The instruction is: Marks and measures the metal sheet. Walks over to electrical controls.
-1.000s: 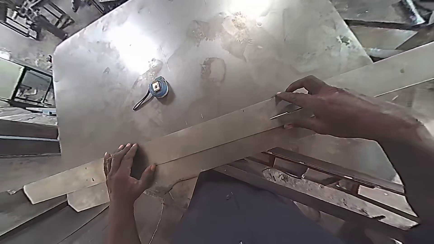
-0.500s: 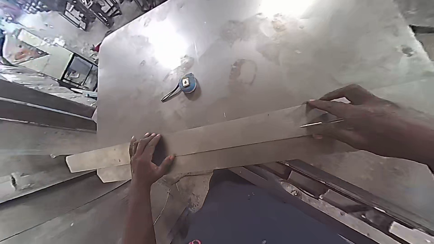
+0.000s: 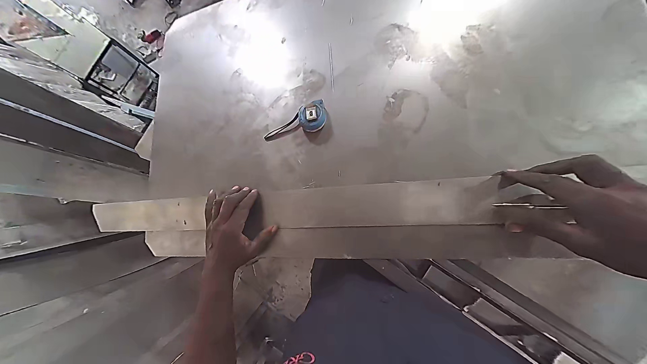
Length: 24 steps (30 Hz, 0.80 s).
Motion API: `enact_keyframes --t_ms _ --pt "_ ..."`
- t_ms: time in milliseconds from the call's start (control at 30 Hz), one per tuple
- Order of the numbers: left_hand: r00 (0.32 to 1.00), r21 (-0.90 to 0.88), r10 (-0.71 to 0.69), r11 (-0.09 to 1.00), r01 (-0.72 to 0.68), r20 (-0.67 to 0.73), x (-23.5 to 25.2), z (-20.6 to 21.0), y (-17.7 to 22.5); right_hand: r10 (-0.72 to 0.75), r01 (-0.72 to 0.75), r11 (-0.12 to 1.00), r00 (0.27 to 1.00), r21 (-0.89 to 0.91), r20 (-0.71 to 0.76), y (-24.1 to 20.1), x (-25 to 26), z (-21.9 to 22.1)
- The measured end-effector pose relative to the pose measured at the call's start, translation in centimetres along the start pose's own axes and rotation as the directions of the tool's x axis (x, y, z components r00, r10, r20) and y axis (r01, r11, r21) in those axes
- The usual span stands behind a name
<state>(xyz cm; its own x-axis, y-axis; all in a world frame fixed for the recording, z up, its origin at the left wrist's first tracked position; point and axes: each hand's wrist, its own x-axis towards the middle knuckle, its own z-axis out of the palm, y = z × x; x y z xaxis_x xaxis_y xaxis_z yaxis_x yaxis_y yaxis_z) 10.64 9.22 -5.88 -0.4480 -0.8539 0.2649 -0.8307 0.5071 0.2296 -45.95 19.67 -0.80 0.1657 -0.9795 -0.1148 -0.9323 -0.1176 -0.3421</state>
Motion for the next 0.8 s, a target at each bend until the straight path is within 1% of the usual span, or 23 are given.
enact_keyframes --t_ms 167,300,467,600,800 --pt "1.0 -0.003 -0.014 1.0 0.014 -0.003 0.2 -0.1 0.3 0.012 -0.012 1.0 1.0 -0.01 0.009 -0.4 0.1 -0.4" --pt "1.0 -0.016 -0.016 1.0 0.016 -0.005 0.1 -0.2 0.1 -0.006 0.006 1.0 1.0 -0.015 0.005 -0.7 0.2 -0.5" --pt "1.0 -0.022 -0.003 1.0 0.003 -0.004 0.2 0.2 -0.1 0.053 -0.053 0.999 0.998 0.004 0.021 -0.9 0.0 -0.9" --pt "1.0 -0.027 0.0 1.0 0.0 -0.007 0.3 0.1 0.0 0.067 -0.067 0.998 0.997 -0.001 0.034 -1.1 0.0 -0.8" --pt "1.0 -0.016 0.019 1.0 -0.02 -0.009 0.3 0.1 -0.1 0.016 -0.016 1.0 1.0 0.008 0.017 -1.0 -0.1 -0.7"
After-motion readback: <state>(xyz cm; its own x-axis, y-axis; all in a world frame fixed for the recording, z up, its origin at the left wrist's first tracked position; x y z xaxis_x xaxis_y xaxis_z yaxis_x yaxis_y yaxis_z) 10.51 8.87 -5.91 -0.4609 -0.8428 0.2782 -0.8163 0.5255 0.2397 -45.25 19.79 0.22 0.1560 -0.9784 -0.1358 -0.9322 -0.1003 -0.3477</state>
